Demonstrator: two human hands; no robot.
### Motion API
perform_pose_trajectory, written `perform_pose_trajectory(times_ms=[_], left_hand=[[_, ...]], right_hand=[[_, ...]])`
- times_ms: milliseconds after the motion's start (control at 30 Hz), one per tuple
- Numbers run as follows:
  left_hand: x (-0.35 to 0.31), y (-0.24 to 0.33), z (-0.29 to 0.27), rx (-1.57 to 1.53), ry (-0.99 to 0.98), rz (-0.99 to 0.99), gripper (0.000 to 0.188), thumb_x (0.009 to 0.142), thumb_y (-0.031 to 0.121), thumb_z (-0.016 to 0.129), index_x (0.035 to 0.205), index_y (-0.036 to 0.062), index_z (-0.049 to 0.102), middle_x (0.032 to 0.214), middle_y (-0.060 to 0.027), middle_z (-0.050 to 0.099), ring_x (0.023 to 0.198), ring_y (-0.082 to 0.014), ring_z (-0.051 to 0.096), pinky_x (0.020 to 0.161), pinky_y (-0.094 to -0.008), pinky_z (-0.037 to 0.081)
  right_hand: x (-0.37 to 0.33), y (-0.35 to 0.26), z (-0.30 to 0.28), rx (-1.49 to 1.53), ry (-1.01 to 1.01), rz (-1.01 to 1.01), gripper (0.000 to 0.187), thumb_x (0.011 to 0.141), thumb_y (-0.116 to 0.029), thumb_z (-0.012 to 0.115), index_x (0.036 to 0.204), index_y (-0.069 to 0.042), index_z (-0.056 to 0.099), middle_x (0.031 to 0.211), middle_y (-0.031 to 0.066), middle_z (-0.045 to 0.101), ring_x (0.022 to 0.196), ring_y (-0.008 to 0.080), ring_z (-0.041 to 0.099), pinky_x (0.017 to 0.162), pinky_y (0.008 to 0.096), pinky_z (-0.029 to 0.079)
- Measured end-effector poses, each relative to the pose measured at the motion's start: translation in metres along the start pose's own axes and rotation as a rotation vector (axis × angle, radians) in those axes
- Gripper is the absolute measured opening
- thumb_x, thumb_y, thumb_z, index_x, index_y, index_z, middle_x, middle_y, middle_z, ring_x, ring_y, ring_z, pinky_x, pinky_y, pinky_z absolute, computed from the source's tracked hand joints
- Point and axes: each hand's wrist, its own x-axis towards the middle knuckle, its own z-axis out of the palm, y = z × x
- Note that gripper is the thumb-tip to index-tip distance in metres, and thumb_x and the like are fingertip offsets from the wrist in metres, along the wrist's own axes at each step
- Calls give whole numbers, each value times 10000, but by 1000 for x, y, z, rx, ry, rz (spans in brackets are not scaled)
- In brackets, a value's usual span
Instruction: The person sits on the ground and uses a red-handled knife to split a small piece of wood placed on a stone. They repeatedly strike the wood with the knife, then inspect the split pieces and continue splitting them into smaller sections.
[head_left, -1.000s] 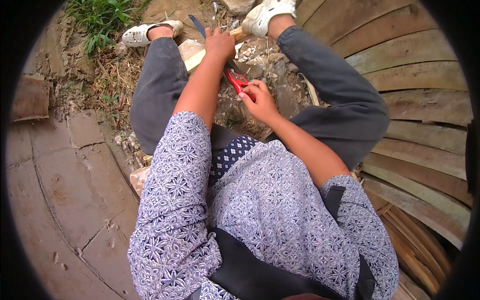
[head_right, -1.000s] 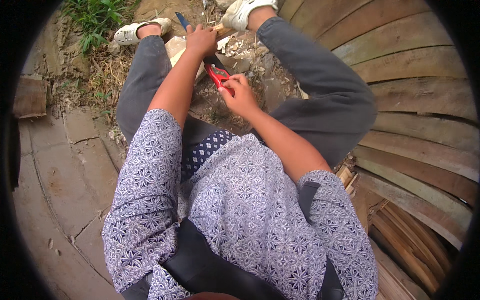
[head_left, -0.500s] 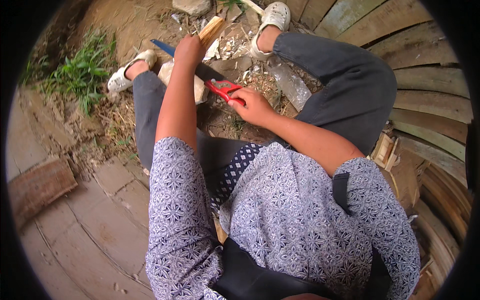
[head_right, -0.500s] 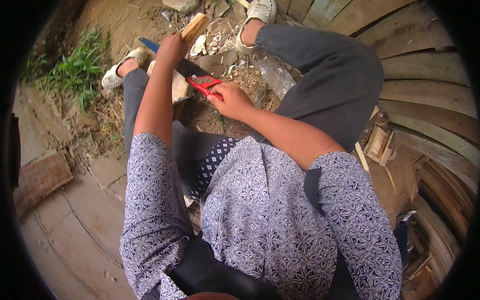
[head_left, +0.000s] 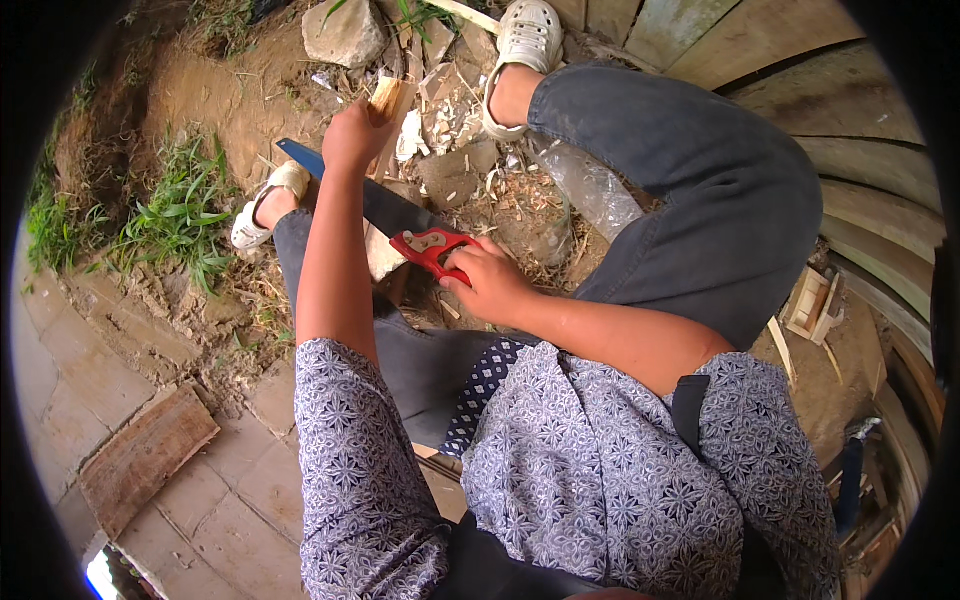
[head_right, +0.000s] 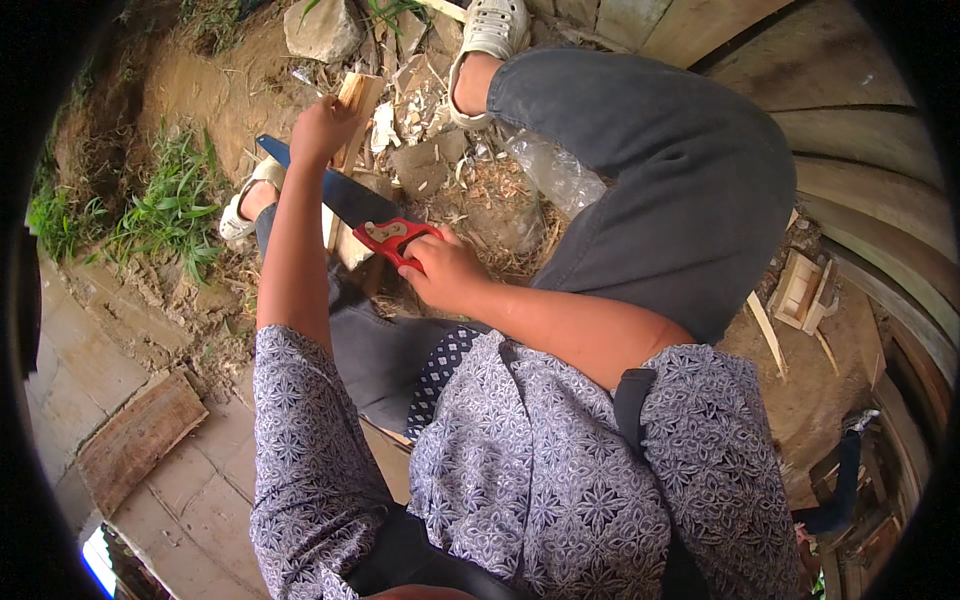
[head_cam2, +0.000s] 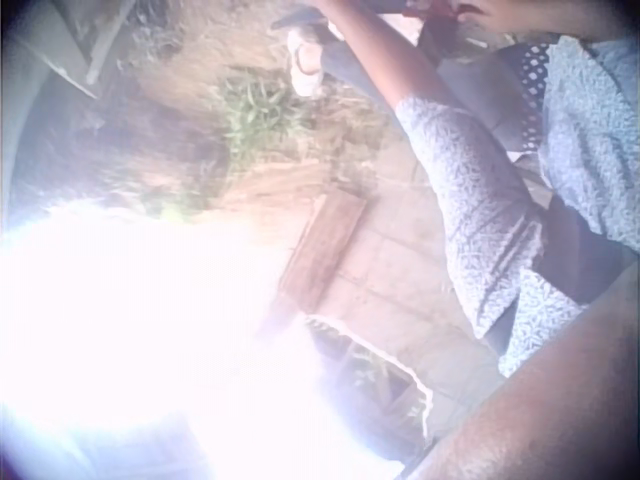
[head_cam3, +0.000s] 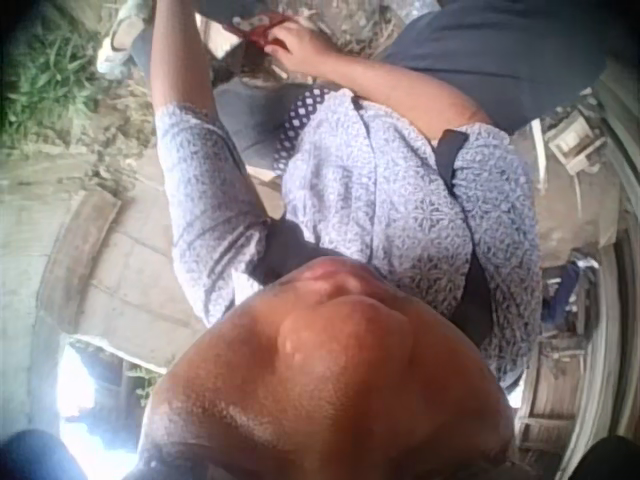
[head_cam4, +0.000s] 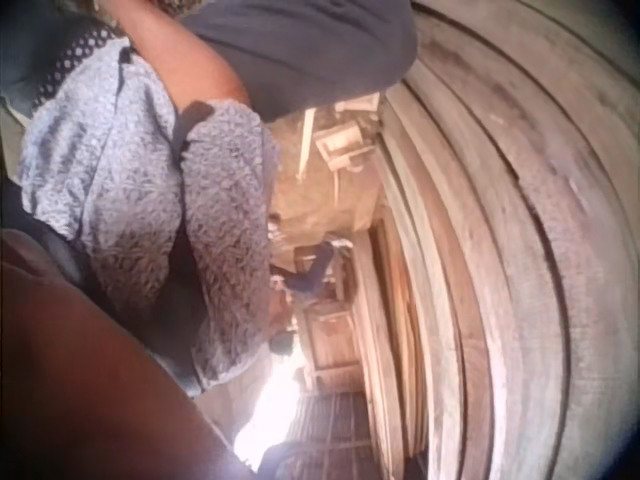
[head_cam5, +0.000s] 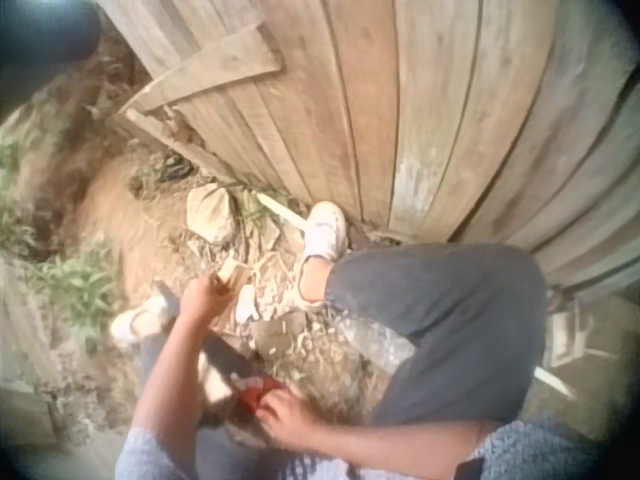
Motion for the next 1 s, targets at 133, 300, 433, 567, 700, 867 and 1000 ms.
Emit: perform_pose_trajectory(times_ms=[133,300,433,567,700,867,1000], left_hand=[[2,-2,0,-23,4,5,392,755,375,799,978,61,725,972,-179,744,939,-362,715,829,-454,557],[3,-6,1,-38,23,0,397,749,376,806,968,54,725,942,-180,742,911,-358,717,820,-438,558],[2,-4,0,-52,42,9,384,743,371,808,945,55,725,917,-175,741,887,-353,718,803,-434,557],[4,-4,1,-75,20,-11,356,739,354,804,915,55,724,890,-172,738,858,-348,718,787,-431,557],[-2,1,-2,-59,48,-8,339,738,342,799,901,54,722,875,-174,736,849,-347,717,781,-436,556],[-2,3,-1,-37,66,5,342,745,343,798,907,53,715,881,-178,736,858,-356,715,781,-447,554],[-3,-1,4,-37,94,2,354,753,352,795,923,53,712,890,-178,737,868,-361,713,789,-450,552]], right_hand=[[0,-3,0,-10,19,10,226,875,-255,742,994,-82,660,1034,105,686,1056,360,581,910,465,485],[0,-3,2,-11,17,3,234,865,-254,751,1004,-86,665,1032,103,690,1060,354,582,914,459,485],[1,2,5,5,33,-6,234,864,-243,754,1000,-75,663,1030,110,690,1065,354,580,915,457,485],[1,5,6,19,-5,7,266,883,-311,727,1024,-92,672,1072,114,695,1112,380,577,929,498,492],[0,1,2,-3,-10,16,246,870,-270,747,1003,-80,666,1048,111,693,1090,362,579,918,472,488],[1,1,1,-16,-27,29,264,875,-300,737,1024,-92,674,1064,111,698,1110,370,578,927,488,491],[0,2,2,-18,-27,27,257,869,-294,743,1009,-92,668,1059,112,697,1108,372,579,930,491,491]])
